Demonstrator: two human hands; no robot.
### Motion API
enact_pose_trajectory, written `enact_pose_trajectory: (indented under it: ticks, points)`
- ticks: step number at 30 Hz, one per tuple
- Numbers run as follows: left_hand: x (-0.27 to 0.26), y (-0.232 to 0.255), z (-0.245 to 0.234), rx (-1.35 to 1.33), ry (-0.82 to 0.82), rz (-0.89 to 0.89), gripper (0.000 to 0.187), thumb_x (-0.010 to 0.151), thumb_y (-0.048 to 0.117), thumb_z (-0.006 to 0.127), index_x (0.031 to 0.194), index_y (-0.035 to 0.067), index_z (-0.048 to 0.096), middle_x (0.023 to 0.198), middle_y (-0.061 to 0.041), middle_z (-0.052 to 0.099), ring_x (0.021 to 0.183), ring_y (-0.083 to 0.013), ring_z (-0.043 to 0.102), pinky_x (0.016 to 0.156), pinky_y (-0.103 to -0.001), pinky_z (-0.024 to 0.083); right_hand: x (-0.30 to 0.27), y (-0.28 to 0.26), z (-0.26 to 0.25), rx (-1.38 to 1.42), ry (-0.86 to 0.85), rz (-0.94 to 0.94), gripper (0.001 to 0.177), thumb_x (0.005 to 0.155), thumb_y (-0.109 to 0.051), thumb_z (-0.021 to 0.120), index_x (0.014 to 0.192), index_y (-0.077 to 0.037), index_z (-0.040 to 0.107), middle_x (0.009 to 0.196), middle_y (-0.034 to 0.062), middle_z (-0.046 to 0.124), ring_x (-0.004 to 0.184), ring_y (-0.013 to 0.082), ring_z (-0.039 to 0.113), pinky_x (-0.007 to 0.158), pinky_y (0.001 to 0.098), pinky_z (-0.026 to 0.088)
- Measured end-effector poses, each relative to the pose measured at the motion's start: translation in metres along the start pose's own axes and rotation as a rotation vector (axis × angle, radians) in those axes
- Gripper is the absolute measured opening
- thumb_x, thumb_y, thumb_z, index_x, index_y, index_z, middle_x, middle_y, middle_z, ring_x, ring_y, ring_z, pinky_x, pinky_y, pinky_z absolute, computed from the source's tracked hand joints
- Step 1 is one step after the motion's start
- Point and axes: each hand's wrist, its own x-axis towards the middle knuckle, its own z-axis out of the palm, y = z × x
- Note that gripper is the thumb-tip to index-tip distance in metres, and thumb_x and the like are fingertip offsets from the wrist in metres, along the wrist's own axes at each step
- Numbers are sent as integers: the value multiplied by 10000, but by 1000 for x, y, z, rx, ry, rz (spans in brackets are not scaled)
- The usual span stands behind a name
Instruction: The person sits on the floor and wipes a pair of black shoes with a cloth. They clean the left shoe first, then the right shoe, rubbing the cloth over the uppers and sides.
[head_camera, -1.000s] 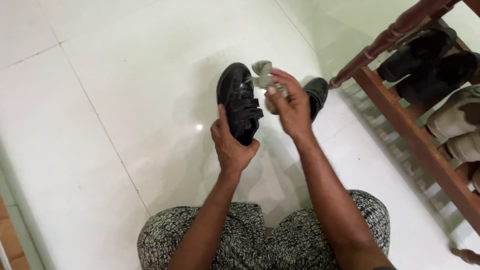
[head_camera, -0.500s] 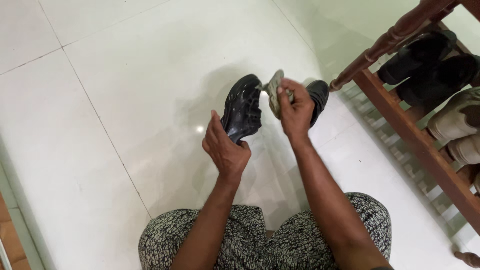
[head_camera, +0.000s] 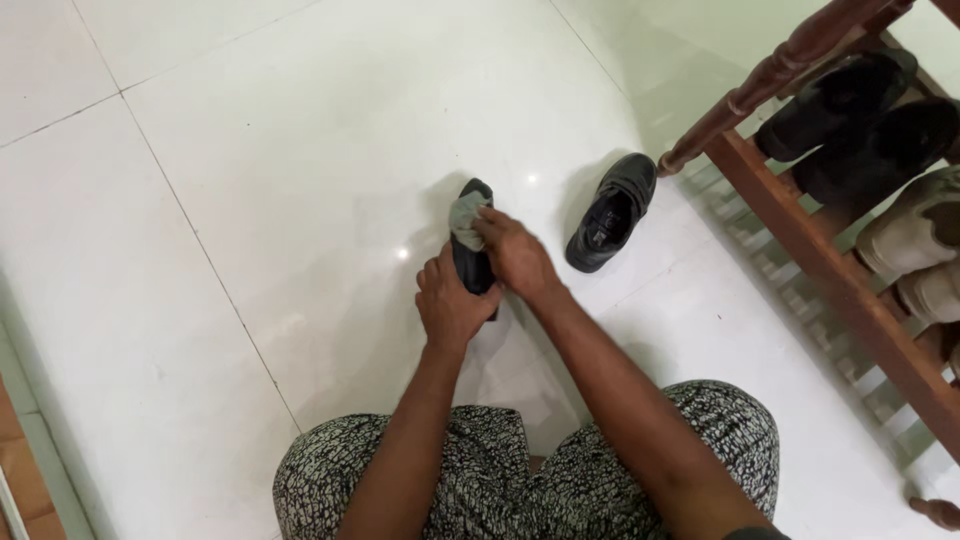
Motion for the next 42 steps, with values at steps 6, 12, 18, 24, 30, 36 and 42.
enact_pose_trajectory:
  ticks: [6, 12, 18, 24, 30, 36, 42]
  points:
    - [8, -10, 3, -184, -110, -64, 1163, 594, 391, 922, 1552, 68, 348, 1370, -229, 537, 1277, -401, 503, 1048, -500, 460, 17, 29, -20, 288, 65, 728, 324, 995, -215, 661, 1266, -42, 699, 1081, 188, 798, 840, 259, 766, 833, 354, 610]
    - [17, -9, -18, -700, -286, -166, 1034, 518, 156, 880, 1446, -21, 461, 1218, -197, 713, 1092, -290, 725, 955, -349, 573, 31, 18, -10, 622, 62, 542, 451, 1017, -294, 630, 1378, -26, 595, 1448, 193, 534, 1111, 289, 667, 925, 388, 596]
    - [14, -13, 0, -1178, -305, -120, 775, 738, 98, 736, 1463, -22, 487, 1250, -141, 674, 1100, -233, 674, 954, -336, 541, 23, 8, 9, 235, 189, -91, 425, 1059, -135, 582, 1455, 19, 590, 1563, 219, 500, 1422, 459, 431, 1170, 503, 340]
    - [27, -36, 16, -1596, -111, -151, 574, 820, 101, 587, 1379, -18, 538, 1215, -112, 638, 1098, -246, 637, 958, -359, 530, 9, -37, -2, 13, 27, -370, 383, 844, -27, 700, 1219, -103, 714, 1263, 126, 730, 1163, 297, 677, 1007, 390, 556]
    - [31, -45, -3, -1870, -292, -92, 526, 946, 224, 544, 1405, -32, 542, 1299, -148, 659, 1172, -285, 645, 1053, -401, 503, 24, -35, -67, 990, 231, 177, 423, 1047, -118, 648, 1458, -30, 600, 1159, 147, 676, 843, 174, 653, 707, 334, 567]
    - [8, -13, 0, -1946, -632, -104, 558, 1092, 374, 456, 1479, -25, 495, 1411, -178, 620, 1265, -295, 620, 1137, -420, 467, 27, -11, -111, 452, 346, -226, 418, 1085, -110, 674, 1489, -31, 601, 1568, 123, 540, 1436, 248, 520, 1177, 392, 451]
    - [8, -6, -22, -2128, -410, -19, 562, 1103, 417, 404, 1455, -6, 521, 1374, -155, 646, 1237, -297, 630, 1104, -427, 480, 20, -22, -76, 911, -61, 258, 456, 998, -136, 663, 1449, -107, 605, 1413, 91, 650, 1031, 128, 641, 821, 270, 549]
